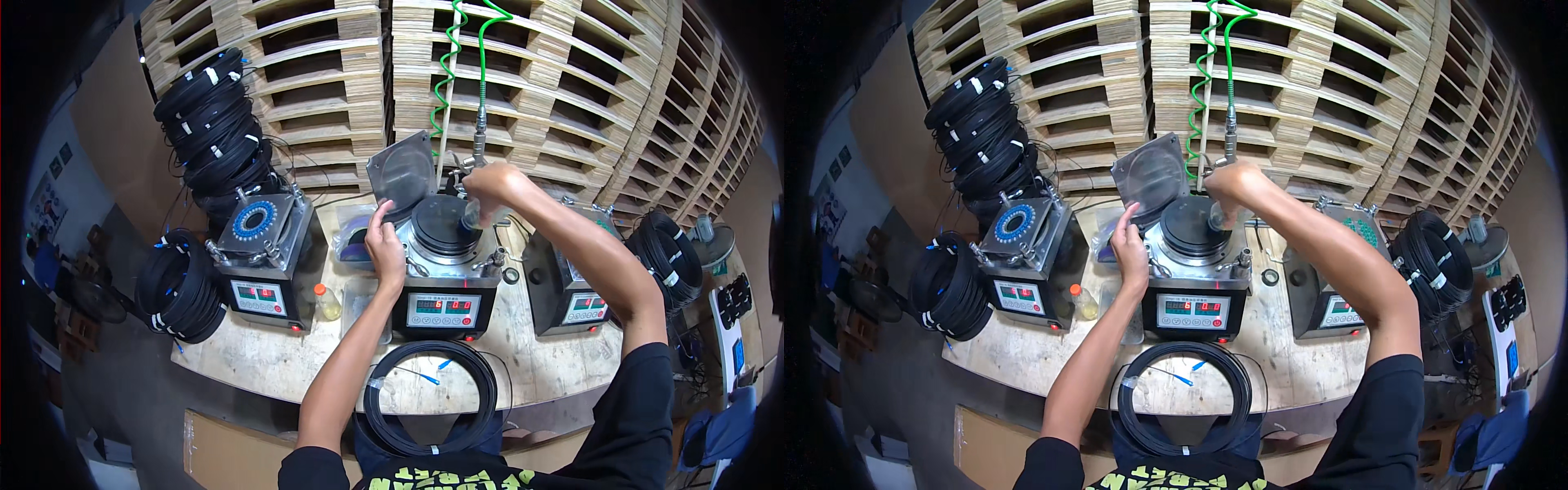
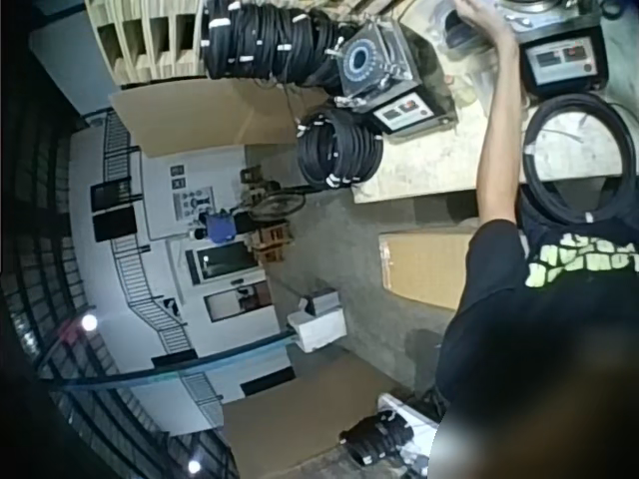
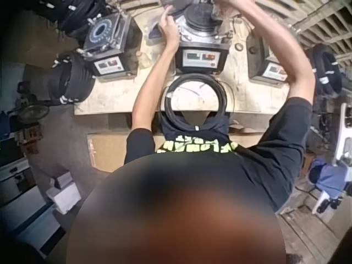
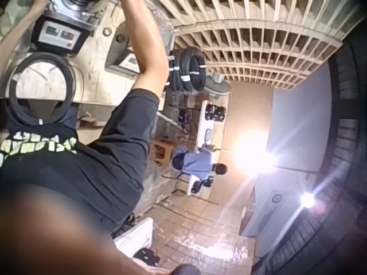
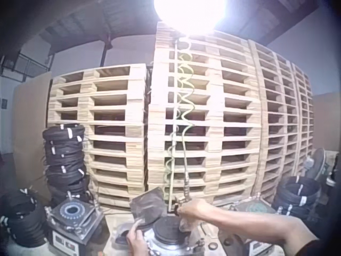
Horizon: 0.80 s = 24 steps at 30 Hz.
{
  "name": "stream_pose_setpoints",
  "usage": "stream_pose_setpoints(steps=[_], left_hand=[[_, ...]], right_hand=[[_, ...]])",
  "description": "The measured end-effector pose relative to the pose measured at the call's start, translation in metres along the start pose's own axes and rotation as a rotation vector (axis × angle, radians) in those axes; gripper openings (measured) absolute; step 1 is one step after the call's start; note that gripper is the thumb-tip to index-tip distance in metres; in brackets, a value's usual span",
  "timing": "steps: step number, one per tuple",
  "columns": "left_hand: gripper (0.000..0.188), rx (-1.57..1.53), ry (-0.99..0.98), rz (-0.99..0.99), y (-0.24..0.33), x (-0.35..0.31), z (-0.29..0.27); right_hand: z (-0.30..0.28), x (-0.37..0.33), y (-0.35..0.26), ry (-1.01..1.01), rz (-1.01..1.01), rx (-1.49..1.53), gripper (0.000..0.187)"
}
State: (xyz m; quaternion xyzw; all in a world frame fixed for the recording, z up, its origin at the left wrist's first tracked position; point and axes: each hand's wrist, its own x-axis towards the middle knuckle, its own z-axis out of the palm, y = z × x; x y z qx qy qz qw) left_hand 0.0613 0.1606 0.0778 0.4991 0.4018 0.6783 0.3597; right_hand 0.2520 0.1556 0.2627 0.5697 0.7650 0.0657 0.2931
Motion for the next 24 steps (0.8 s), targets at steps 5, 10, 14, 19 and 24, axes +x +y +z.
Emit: stream_pose_setpoints(steps=[5,10,14,19,24], left_hand=[[0.04,-0.03,-0.01,-0.05,0.002,-0.001,0.007],[0.039,-0.03,-0.028,-0.057,0.006,-0.005,0.009],[0.038,-0.025,-0.03,-0.044,0.004,-0.006,0.012],[0.04,-0.036,-0.026,-0.061,0.002,-0.002,0.007],[0.041,-0.038,-0.035,-0.064,0.006,-0.002,0.007]], right_hand=[[-0.008,-0.001,-0.025,0.095,-0.092,0.053,0.057],[-0.023,0.022,-0.035,0.164,-0.044,0.06,0.057],[-0.017,0.033,-0.024,0.159,-0.022,0.09,0.057],[-0.006,0.008,-0.021,0.131,-0.075,0.122,0.057],[0.022,-0.005,0.007,0.126,-0.015,0.134,0.054]])
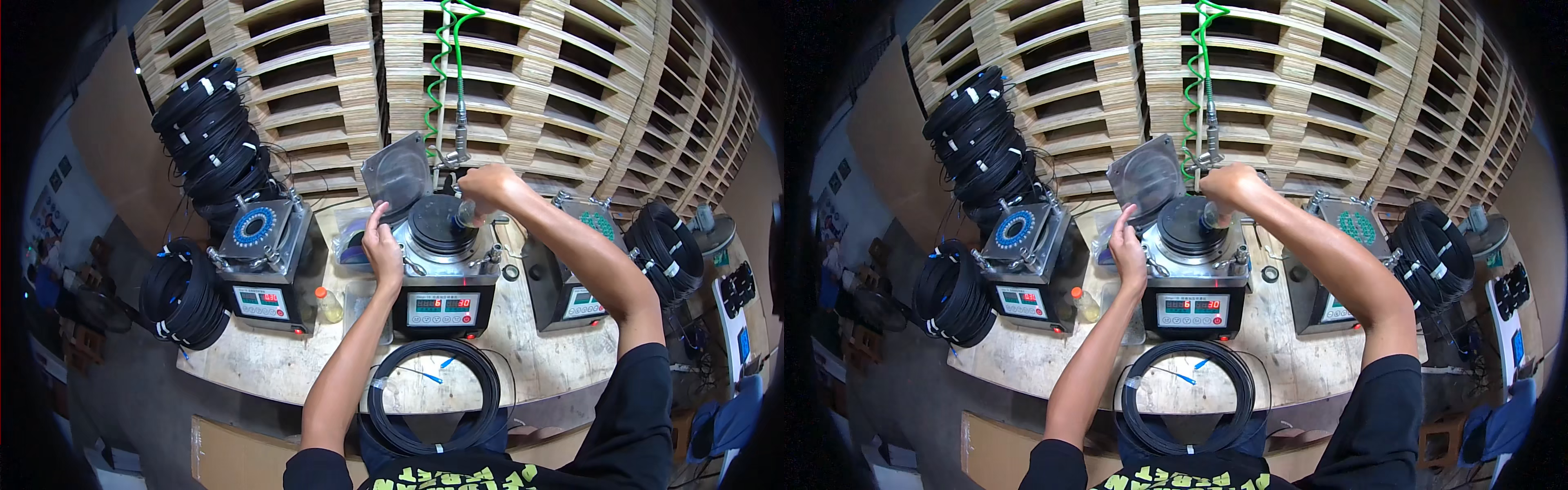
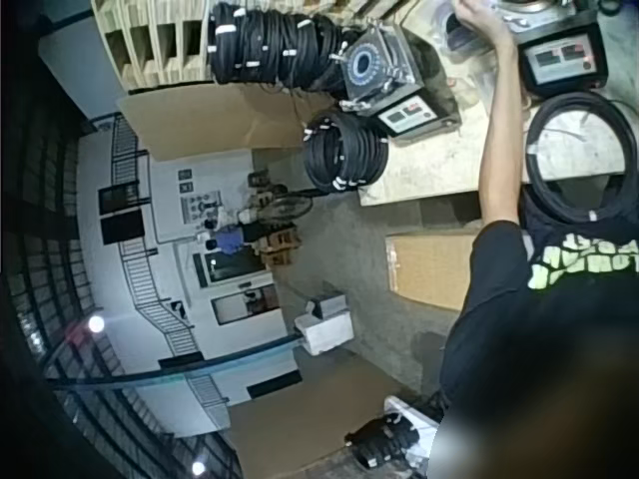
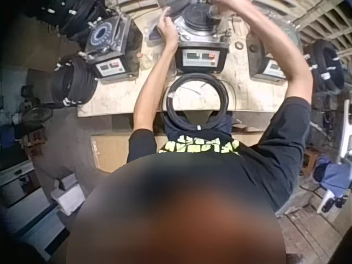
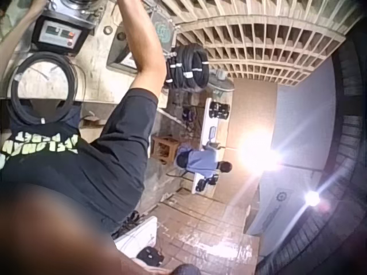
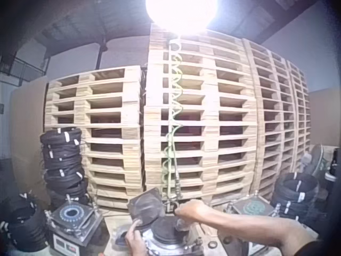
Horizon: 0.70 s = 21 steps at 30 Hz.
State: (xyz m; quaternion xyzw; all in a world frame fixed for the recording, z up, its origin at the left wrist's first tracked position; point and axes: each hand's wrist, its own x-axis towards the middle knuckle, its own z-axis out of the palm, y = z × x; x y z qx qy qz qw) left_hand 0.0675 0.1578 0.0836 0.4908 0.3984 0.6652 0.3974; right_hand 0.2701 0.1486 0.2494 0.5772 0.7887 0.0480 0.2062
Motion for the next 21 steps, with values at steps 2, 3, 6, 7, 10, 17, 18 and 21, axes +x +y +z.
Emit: stream_pose_setpoints(steps=[2,3,6,7,10,17,18,21], left_hand=[[0.042,0.048,-0.001,0.039,0.003,-0.001,0.0],[0.043,0.054,-0.001,0.027,0.005,-0.003,0.0],[0.044,0.04,0.005,0.06,0.009,-0.007,0.005],[0.044,0.044,0.004,0.092,0.012,-0.008,0.007],[0.044,0.042,0.022,0.107,0.01,-0.007,0.007],[0.043,0.027,0.014,0.058,-0.015,0.005,-0.006],[0.043,0.013,0.048,0.106,-0.013,0.004,0.001],[0.044,-0.024,0.044,0.023,-0.005,-0.001,0.011]], right_hand=[[0.009,-0.004,0.015,0.041,0.082,0.031,0.052],[0.017,-0.008,0.022,0.063,0.1,0.124,0.058],[0.062,-0.009,0.047,0.228,0.126,0.36,0.065],[0.08,-0.014,0.055,0.271,0.121,0.504,0.072],[0.129,-0.027,0.057,0.499,0.161,0.709,0.076],[0.225,-0.076,0.015,0.887,0.241,1.409,0.066],[0.243,-0.082,0.011,0.867,0.266,1.404,0.062],[0.301,-0.095,-0.01,0.865,0.44,1.332,0.06]])
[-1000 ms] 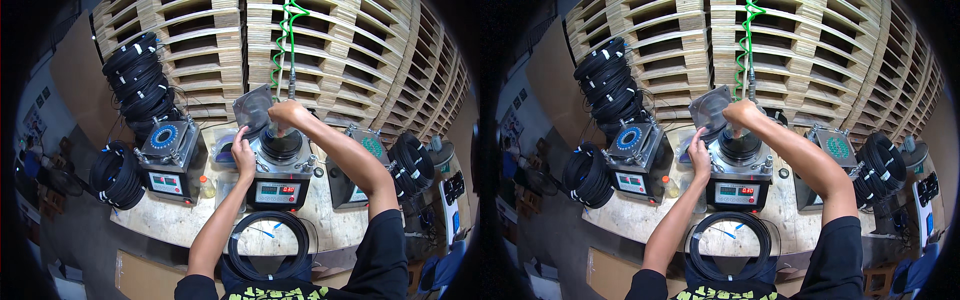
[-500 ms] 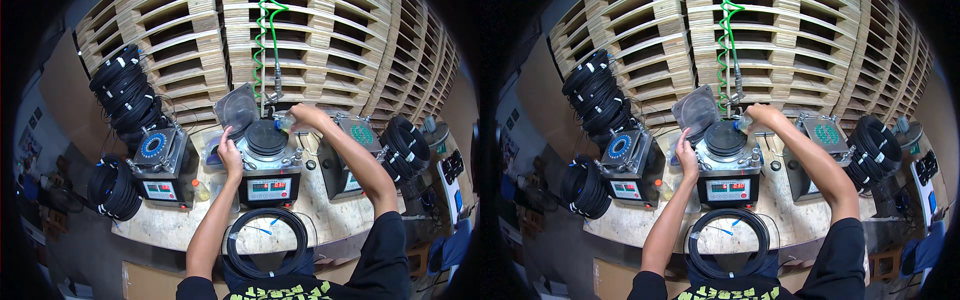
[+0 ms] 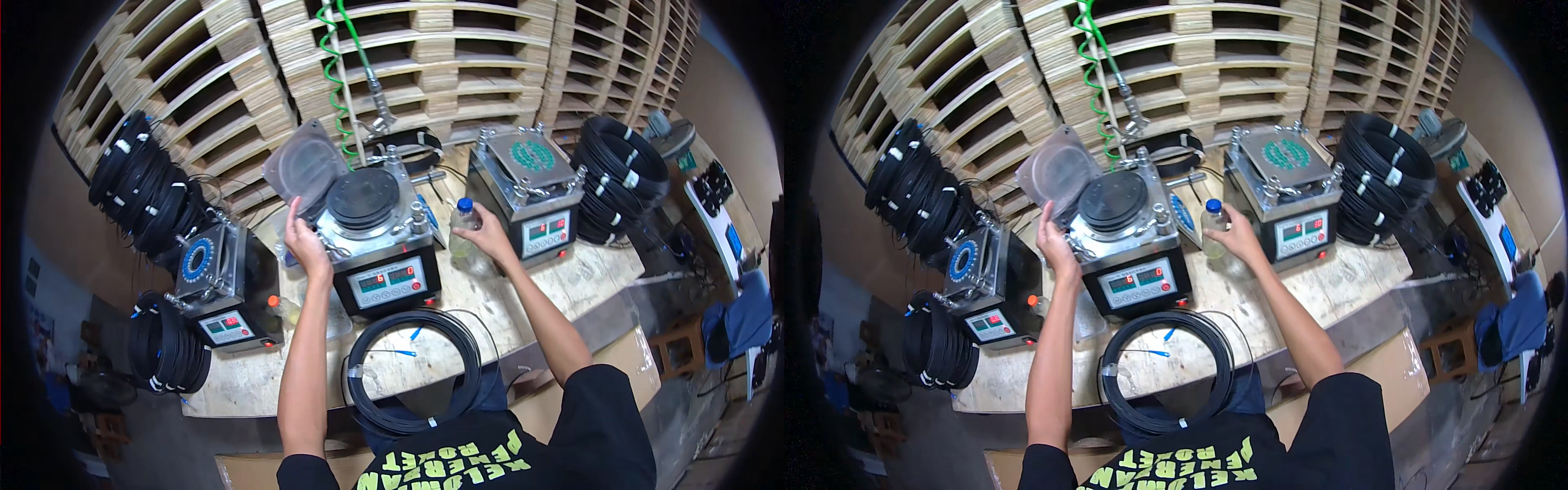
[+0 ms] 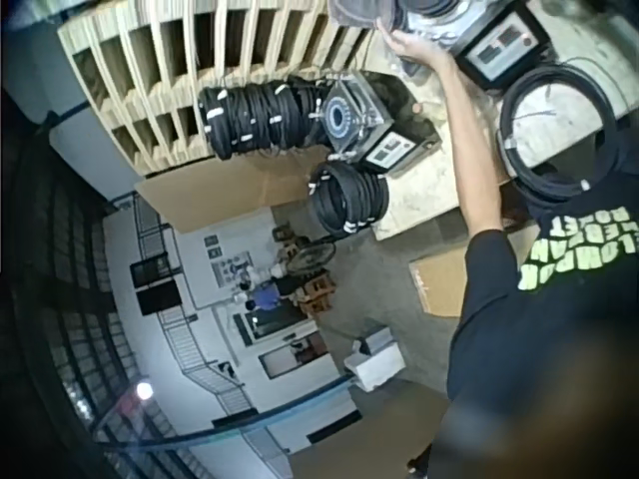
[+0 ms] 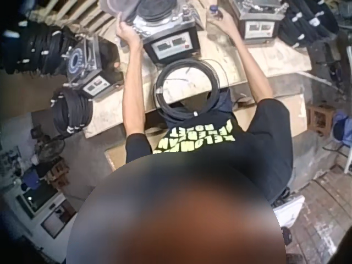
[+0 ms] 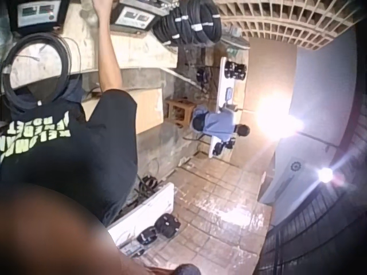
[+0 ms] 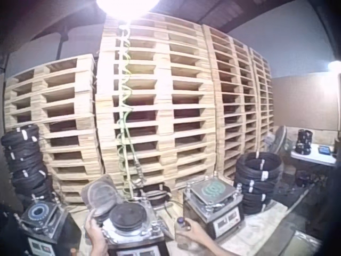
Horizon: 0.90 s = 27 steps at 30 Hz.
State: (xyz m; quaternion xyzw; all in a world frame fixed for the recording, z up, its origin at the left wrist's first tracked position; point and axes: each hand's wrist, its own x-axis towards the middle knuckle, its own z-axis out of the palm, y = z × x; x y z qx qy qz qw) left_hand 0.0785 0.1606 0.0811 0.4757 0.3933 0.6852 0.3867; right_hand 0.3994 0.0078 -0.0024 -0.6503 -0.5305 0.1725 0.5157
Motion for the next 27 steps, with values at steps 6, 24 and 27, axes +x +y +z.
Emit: stream_pose_setpoints(steps=[6,24,27], left_hand=[[0.045,-0.045,-0.016,-0.005,-0.003,0.0,-0.002],[0.028,-0.176,0.037,-0.114,-0.019,0.011,-0.009],[0.041,-0.231,-0.023,-0.189,-0.015,0.015,-0.011]], right_hand=[[0.023,-0.049,0.033,0.09,-0.03,-0.032,0.065],[0.056,0.106,-0.171,-0.066,-0.324,0.282,0.026],[0.097,0.146,-0.228,-0.279,-0.401,0.283,0.027]])
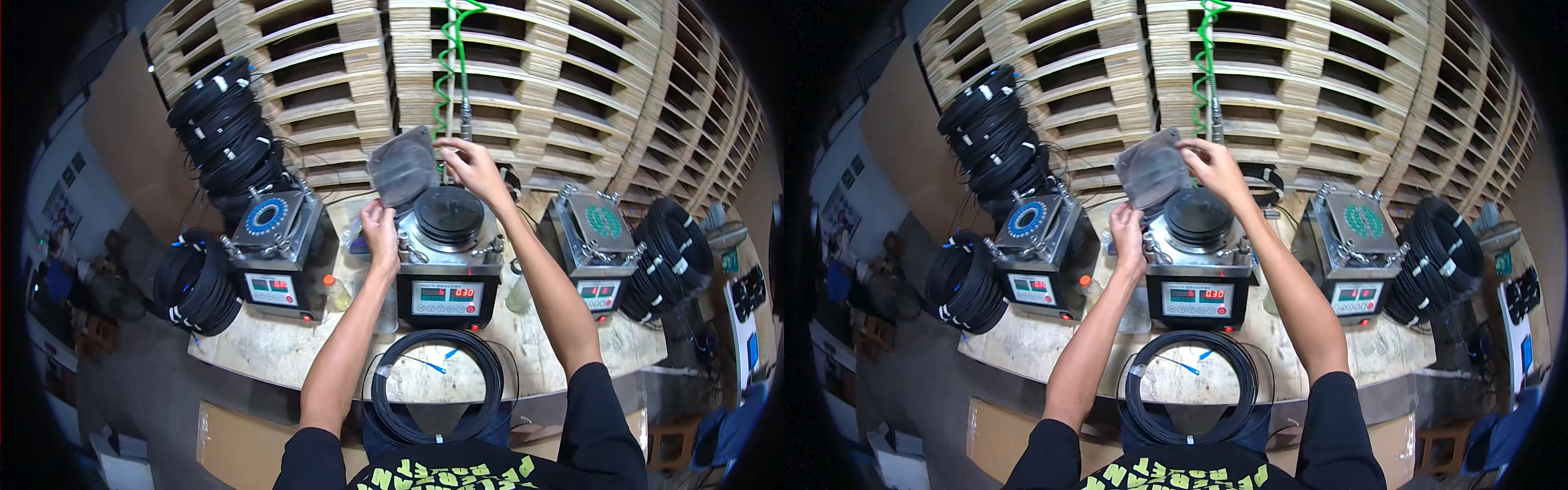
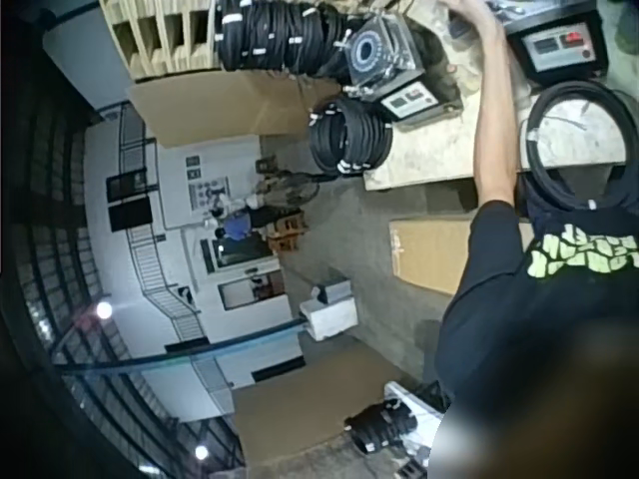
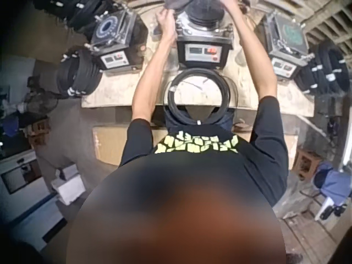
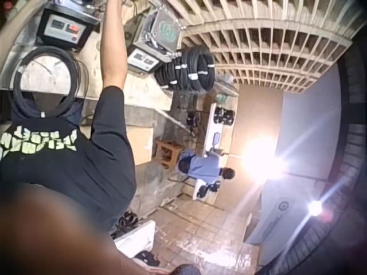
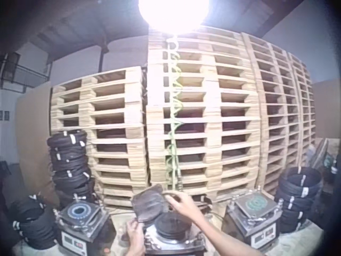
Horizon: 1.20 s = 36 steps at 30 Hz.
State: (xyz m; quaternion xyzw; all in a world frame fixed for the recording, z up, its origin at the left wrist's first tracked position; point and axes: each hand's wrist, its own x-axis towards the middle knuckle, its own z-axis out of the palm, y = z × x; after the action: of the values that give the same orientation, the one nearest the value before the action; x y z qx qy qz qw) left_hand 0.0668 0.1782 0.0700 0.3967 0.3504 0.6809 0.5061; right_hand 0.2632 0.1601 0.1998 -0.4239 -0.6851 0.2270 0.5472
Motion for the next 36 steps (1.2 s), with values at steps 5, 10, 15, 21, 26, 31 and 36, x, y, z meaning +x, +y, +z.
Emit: stream_pose_setpoints(steps=[5,10,15,21,26,31,36], left_hand=[[0.034,0.208,-0.265,0.097,0.009,0.019,-0.021],[0.024,0.617,-0.293,0.177,0.015,0.029,-0.024],[0.024,0.841,-0.451,0.261,0.044,0.027,-0.029],[0.027,0.811,-0.617,0.598,0.098,0.006,0.008],[0.085,0.734,-0.841,-0.002,0.121,0.01,0.013],[0.095,0.497,-0.707,-0.286,0.111,0.027,0.012],[0.07,0.402,-0.711,-0.338,0.084,0.047,0.009]], right_hand=[[0.055,0.08,-0.009,-0.284,0.246,-0.174,0.047],[0.067,0.095,-0.005,-0.207,0.3,-0.28,0.053],[0.033,0.061,-0.016,-0.05,0.337,-0.285,0.041],[-0.04,-0.014,-0.034,0.045,0.515,0.323,0.012],[-0.054,-0.052,-0.019,0.029,0.413,0.487,0.045],[-0.062,-0.074,0.005,-0.002,0.41,0.533,0.076],[-0.057,-0.078,0.036,-0.041,0.459,0.565,0.083]])
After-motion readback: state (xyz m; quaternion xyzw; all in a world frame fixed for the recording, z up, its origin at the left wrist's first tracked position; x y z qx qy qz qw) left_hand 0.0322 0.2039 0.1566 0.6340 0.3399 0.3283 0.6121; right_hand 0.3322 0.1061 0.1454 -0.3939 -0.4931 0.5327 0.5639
